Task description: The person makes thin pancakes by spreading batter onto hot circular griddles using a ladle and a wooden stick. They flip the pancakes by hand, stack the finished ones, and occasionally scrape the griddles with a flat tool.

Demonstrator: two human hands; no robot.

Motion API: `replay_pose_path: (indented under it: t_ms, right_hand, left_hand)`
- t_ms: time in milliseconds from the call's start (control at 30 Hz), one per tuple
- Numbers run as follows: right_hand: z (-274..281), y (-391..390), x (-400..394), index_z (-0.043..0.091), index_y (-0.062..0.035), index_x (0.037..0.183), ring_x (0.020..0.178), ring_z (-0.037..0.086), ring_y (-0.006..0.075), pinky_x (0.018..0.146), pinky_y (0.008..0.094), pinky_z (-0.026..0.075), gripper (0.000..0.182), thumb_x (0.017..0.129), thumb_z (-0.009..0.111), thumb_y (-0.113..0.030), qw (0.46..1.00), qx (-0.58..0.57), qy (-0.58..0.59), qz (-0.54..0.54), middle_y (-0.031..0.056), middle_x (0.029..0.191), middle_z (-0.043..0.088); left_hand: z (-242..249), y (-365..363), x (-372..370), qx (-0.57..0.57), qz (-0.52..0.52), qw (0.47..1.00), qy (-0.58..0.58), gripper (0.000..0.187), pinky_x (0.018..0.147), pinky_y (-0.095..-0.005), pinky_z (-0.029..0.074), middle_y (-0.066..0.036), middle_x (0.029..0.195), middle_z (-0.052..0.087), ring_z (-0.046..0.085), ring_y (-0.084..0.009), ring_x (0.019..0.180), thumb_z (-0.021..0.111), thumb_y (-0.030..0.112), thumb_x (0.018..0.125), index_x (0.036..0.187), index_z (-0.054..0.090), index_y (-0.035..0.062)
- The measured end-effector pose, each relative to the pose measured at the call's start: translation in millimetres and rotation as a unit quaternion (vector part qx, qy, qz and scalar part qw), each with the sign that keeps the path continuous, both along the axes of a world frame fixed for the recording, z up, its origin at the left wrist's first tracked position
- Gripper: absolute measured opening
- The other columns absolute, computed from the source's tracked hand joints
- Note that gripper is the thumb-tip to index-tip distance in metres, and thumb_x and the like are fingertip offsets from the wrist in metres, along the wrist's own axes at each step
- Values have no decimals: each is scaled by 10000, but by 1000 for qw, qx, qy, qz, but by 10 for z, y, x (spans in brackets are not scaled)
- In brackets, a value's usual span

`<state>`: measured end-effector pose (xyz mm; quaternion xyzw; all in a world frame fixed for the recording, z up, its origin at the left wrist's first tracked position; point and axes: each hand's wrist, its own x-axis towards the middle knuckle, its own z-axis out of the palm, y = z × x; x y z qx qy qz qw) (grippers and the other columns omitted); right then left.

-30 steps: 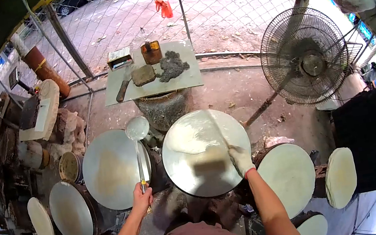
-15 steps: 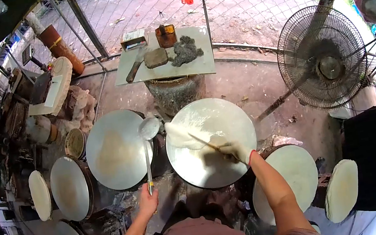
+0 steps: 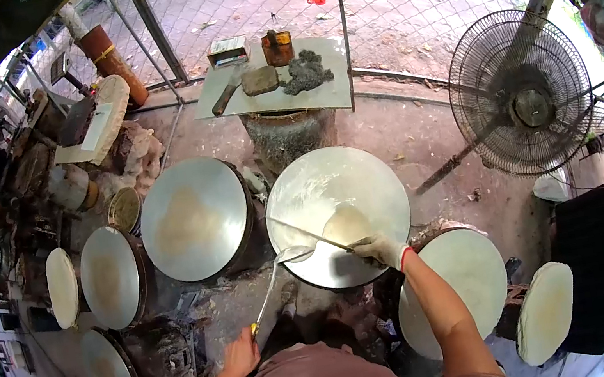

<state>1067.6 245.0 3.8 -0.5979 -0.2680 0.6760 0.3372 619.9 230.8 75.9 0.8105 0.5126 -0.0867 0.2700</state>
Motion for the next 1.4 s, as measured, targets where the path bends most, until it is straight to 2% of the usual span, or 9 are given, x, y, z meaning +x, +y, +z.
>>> replay_pose_path:
  t_ms: [167,333,467,600,833,967,1200,1300,1400]
  right_hand:
    - [195,-208,166,596,-27,1153,512,446,72,455,225,348,368,838,618,-215,969,-7,-32,-245,-15,636,520]
    - [238,-372,-93,583,-23,1160,414,380,62,356,215,281,375,843,609,-221,999,-46,20,-19,-9,604,491]
    - [261,-688,-151,568,-31,1196,471,421,64,379,226,301,404,844,607,-226,968,-21,-21,-251,-5,630,507]
    - [193,-907,-616,564,-79,1217,459,402,86,379,244,286,407,844,615,-233,990,-63,-17,-128,3,650,505]
    - [91,-1370,-2109,531,-137,1149,439,377,73,384,236,293,311,868,600,-253,886,16,149,-438,-11,684,516]
    - [-405,-505,-3224,553,-29,1209,717,570,131,656,271,471,413,869,614,-255,924,83,50,-370,64,954,649]
    - [-1071,254,-3830,598,8,1124,586,550,115,545,271,448,342,879,558,-226,812,35,-167,-558,48,759,638]
    - [-753,551,-4297,604,14,1080,764,616,290,712,378,475,334,892,530,-253,750,-44,-399,-526,158,864,659]
    - [-855,477,-4089,603,4,1065,931,591,399,806,430,453,372,888,511,-310,837,-12,-254,-484,240,990,631]
  left_hand:
    - [-18,-104,75,11,13,1000,8,267,636,-533,461,-248,822,613,591,-443,715,557,112,784,1009,442,26]
    - [-87,-96,23,31,-17,999,-27,279,621,-530,460,-246,809,611,588,-444,705,555,108,787,1025,437,25]
    - [-108,36,-70,33,-40,998,-40,290,617,-532,455,-251,817,609,583,-449,709,554,117,804,1050,430,26]
    - [-12,293,-107,49,-65,992,-94,317,620,-524,460,-247,827,607,583,-450,721,548,133,825,1100,432,24]
    - [258,956,-388,58,-85,957,-272,385,612,-495,462,-252,807,604,582,-448,742,562,160,854,1181,432,5]
    - [577,1165,-539,-34,-46,937,-344,361,583,-397,454,-210,741,590,606,-340,647,577,164,859,1160,477,-8]
    - [690,1347,-1516,-221,100,858,-452,220,407,-233,353,-12,603,475,448,-90,417,526,94,896,1090,475,3]
    - [543,1314,-1988,-275,160,822,-472,187,361,-234,329,-10,575,433,385,-85,368,507,76,904,1069,444,15]
    - [415,1254,-2339,-301,222,793,-481,180,342,-236,315,-15,564,421,361,-92,352,501,76,905,1065,435,25]
